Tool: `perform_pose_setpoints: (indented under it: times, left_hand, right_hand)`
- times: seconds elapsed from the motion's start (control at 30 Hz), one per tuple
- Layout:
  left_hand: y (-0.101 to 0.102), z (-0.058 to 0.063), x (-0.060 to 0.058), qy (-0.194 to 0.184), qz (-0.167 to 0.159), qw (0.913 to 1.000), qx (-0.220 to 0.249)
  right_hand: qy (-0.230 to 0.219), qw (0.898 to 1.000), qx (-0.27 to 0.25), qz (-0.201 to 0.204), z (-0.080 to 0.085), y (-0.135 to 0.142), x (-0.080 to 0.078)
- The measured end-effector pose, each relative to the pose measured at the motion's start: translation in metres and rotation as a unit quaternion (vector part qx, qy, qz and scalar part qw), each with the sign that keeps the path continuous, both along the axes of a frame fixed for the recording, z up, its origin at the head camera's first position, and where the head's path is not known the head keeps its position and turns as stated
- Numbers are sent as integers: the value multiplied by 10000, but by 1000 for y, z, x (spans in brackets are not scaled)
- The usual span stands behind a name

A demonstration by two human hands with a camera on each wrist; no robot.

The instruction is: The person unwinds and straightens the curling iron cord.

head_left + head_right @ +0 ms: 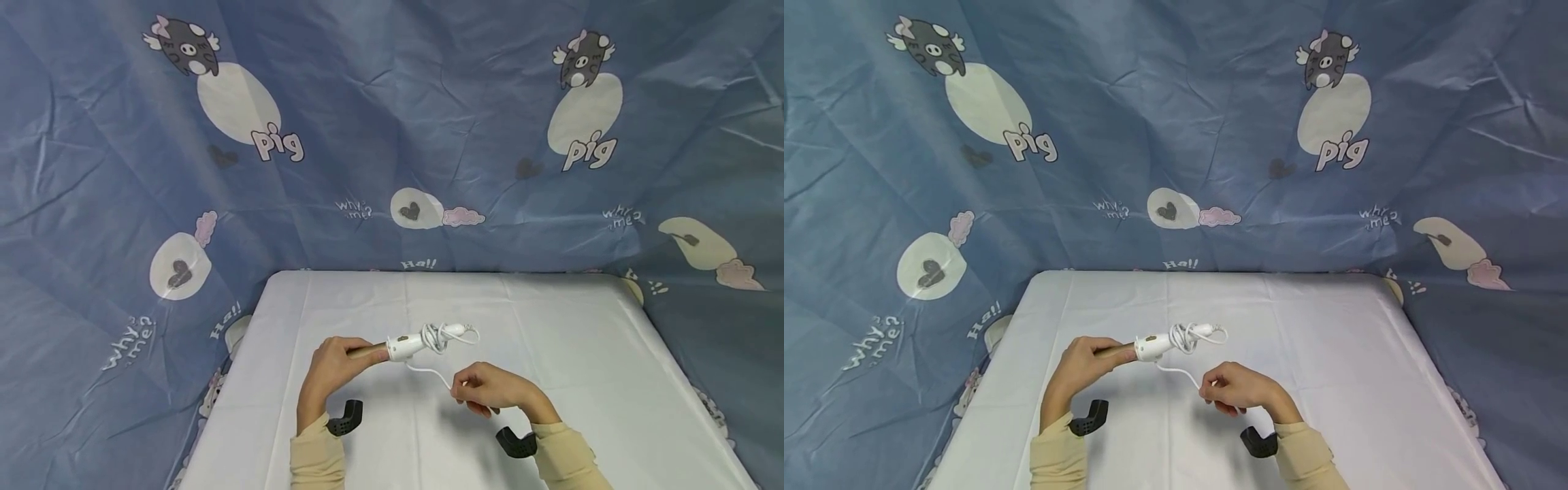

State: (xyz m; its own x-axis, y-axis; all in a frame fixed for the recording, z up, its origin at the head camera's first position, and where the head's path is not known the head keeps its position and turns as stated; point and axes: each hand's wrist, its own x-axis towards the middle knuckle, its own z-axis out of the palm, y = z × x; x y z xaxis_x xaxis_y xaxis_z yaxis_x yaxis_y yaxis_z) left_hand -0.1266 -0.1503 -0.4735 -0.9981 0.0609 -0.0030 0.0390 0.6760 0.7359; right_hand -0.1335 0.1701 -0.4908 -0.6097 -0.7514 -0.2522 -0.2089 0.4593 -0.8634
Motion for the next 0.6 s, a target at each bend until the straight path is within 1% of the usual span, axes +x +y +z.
perform_pose_setpoints:
  times: [0.13,0.27,0.43,0.5,0.6]
  left_hand:
    - [2,1,1,-95,-271,9993,248]
    - [4,0,2,-212,-463,9982,307]
    - [5,2,5,-196,-582,9979,183]
    - [5,4,6,-156,-611,9979,130]
    - [4,7,7,-118,-638,9979,39]
  right_hand:
    - [-25,9991,211,-354,-2,-1,-3]
    - [-254,9967,314,-704,-8,1,-8]
    - [-603,9951,185,-758,-17,5,-14]
    - [-553,9958,75,-721,-20,6,-16]
    - [-408,9970,-231,-618,-23,7,-19]
